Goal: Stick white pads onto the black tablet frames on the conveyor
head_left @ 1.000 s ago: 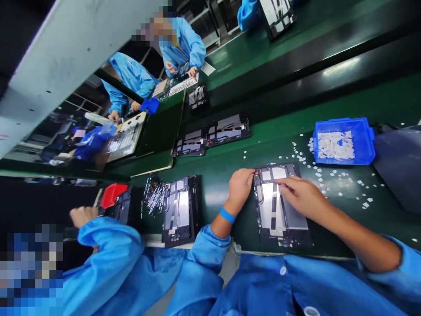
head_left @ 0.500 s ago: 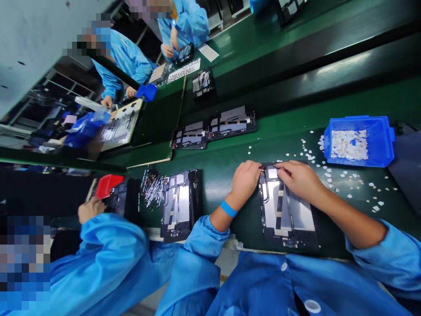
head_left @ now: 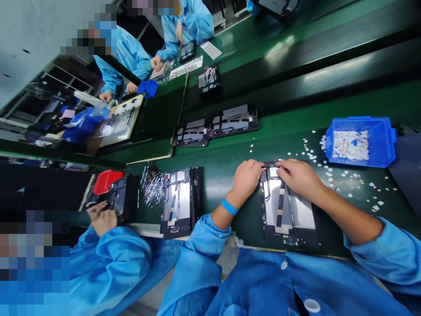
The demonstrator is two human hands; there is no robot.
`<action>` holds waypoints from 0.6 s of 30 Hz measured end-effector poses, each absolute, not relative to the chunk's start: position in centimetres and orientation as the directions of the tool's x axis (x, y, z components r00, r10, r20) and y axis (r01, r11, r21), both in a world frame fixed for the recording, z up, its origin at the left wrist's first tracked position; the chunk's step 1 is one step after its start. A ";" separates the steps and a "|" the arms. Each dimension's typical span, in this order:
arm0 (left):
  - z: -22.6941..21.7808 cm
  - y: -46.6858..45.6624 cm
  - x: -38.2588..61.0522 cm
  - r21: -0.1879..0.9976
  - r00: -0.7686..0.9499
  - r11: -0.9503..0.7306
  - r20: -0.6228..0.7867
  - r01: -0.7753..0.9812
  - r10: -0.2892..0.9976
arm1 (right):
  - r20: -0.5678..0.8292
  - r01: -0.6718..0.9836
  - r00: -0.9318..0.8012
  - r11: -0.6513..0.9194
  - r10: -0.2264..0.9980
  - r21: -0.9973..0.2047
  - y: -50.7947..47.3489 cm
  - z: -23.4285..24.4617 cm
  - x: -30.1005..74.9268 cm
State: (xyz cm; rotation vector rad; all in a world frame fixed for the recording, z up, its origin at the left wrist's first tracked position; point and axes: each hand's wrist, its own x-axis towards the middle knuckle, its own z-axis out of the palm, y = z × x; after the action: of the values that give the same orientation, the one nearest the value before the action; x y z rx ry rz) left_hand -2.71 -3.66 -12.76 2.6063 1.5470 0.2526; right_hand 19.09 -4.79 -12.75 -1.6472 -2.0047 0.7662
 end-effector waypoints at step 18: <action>-13.9 -7.8 -1.8 0.789 0.097 -0.203 0.181 0.580 0.979 | -0.120 0.418 -0.293 0.014 0.948 -0.908 -4.7 -12.6 16.6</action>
State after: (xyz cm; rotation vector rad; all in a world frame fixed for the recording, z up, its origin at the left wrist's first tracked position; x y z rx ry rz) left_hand -1.75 -7.75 -13.94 1.8452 1.5234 0.9673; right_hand 16.65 -4.73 -12.59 -1.4001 -1.7498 1.2543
